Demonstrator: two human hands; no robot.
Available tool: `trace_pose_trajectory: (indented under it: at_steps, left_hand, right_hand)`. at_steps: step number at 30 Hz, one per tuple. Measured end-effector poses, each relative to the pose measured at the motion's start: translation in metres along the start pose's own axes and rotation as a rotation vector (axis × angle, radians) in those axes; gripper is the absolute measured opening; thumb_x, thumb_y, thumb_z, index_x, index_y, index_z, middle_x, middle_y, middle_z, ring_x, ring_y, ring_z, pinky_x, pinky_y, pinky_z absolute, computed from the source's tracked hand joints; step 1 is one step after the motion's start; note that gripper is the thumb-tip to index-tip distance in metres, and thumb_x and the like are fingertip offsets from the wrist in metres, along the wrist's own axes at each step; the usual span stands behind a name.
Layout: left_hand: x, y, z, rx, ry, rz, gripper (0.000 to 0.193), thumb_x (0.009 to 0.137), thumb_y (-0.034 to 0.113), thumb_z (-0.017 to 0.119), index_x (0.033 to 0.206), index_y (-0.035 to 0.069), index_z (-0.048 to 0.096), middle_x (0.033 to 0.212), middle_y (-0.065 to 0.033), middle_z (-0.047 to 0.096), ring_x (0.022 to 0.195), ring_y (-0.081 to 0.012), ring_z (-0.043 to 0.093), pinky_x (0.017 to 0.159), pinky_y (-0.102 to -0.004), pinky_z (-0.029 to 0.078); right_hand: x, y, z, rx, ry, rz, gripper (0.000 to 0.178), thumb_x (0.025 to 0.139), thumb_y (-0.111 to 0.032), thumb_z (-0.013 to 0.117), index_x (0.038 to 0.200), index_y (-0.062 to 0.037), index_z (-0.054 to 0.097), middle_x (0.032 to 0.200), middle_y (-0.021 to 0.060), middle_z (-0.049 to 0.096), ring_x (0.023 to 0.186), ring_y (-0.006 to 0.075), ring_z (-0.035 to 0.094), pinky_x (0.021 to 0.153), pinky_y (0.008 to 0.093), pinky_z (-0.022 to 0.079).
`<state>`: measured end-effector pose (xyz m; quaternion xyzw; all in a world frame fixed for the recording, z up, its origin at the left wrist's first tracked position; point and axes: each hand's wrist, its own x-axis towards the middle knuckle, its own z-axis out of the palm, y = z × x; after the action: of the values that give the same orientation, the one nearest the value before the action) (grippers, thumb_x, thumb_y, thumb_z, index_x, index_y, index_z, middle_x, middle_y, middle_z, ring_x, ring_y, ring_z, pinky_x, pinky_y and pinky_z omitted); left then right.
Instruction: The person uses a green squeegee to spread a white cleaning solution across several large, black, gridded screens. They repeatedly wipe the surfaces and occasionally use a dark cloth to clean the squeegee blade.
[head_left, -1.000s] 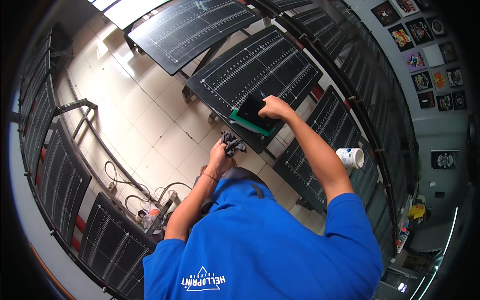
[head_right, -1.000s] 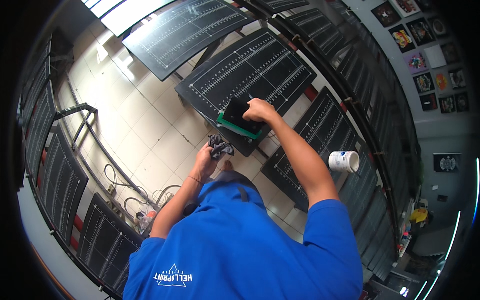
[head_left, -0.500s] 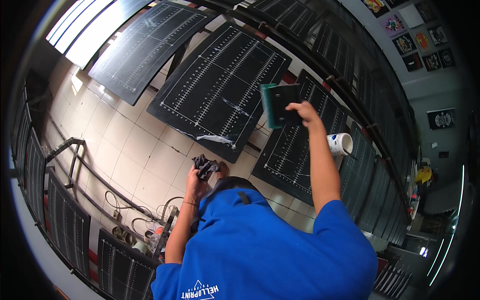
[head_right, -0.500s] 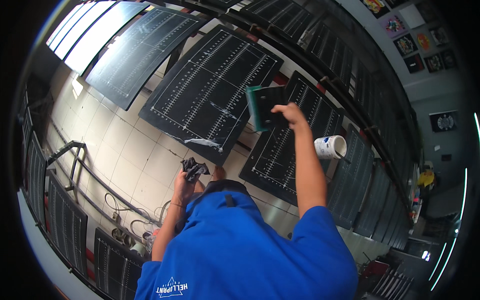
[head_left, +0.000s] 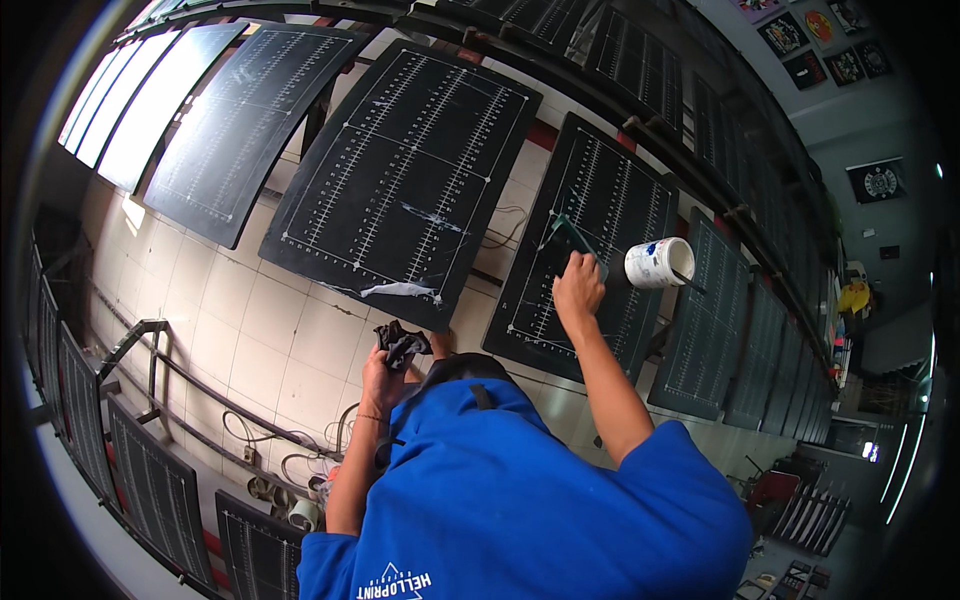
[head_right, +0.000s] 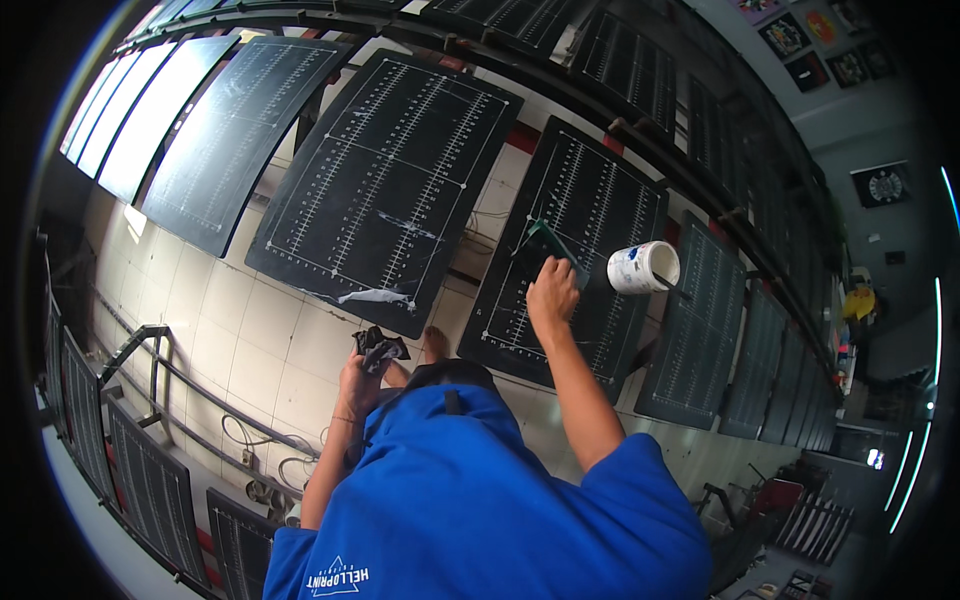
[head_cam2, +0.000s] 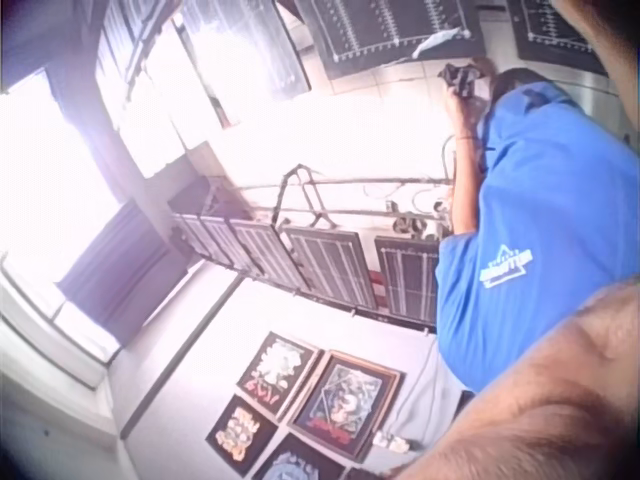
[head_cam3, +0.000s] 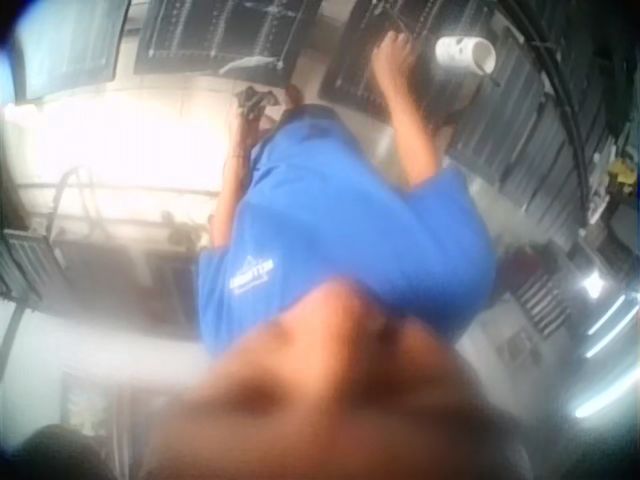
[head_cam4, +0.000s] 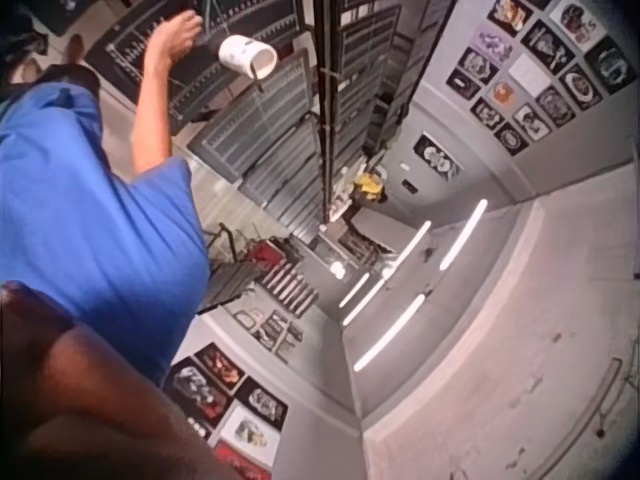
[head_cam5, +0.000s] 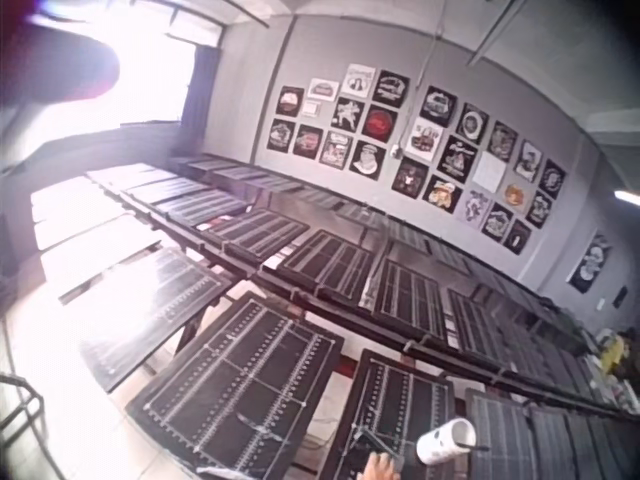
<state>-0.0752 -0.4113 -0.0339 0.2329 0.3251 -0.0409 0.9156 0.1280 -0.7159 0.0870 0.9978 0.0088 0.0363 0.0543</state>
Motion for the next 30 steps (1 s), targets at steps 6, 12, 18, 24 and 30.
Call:
trace_pose_trajectory:
  at_steps: [6,12,18,24,30]
  left_hand:
    - [0.001,0.001,0.008,-0.033,-0.002,-0.011,0.040,0.090,-0.003,0.034,0.126,-0.002,0.051,0.119,-0.0200,0.062,0.111,-0.0308,0.062,0.101,-0.0419,0.051]
    - [-0.007,0.010,0.022,-0.075,-0.010,0.005,0.047,0.088,-0.004,0.033,0.132,-0.003,0.048,0.125,-0.0202,0.060,0.117,-0.0324,0.060,0.105,-0.0451,0.049]
    - [-0.027,0.021,0.029,-0.124,0.054,0.041,0.047,0.088,-0.006,0.033,0.130,-0.001,0.053,0.118,-0.0166,0.064,0.108,-0.0288,0.065,0.097,-0.0430,0.055]
    - [-0.021,0.001,-0.004,-0.182,0.054,0.052,0.048,0.087,-0.006,0.035,0.132,0.002,0.053,0.118,-0.0148,0.064,0.107,-0.0257,0.065,0.096,-0.0413,0.056]
    - [-0.018,0.008,0.009,-0.191,0.043,0.047,0.047,0.089,-0.006,0.034,0.131,0.002,0.054,0.117,-0.0140,0.065,0.104,-0.0257,0.066,0.094,-0.0431,0.057]
  right_hand:
    - [-0.029,0.008,-0.053,0.072,-0.225,0.085,0.039,0.081,-0.021,0.073,0.118,-0.0109,0.064,0.116,0.0080,0.063,0.109,0.0311,0.063,0.086,0.0537,0.053]
    - [0.004,-0.068,-0.097,0.527,-0.116,-0.511,0.031,0.076,-0.006,0.067,0.107,-0.0134,0.072,0.108,0.0050,0.071,0.104,0.0277,0.066,0.089,0.0413,0.052]
    - [-0.054,-0.127,-0.072,0.483,0.024,-0.930,0.035,0.078,-0.005,0.060,0.112,-0.0086,0.068,0.109,0.0058,0.069,0.102,0.0255,0.064,0.086,0.0391,0.048]
    - [-0.088,-0.162,-0.042,0.401,0.125,-0.930,0.032,0.084,-0.009,0.058,0.115,-0.0061,0.068,0.111,0.0031,0.067,0.101,0.0198,0.063,0.084,0.0335,0.049]
    - [-0.005,-0.215,-0.028,0.450,0.145,-0.846,0.035,0.079,-0.002,0.060,0.113,-0.0097,0.069,0.110,0.0040,0.068,0.101,0.0241,0.064,0.086,0.0379,0.049]
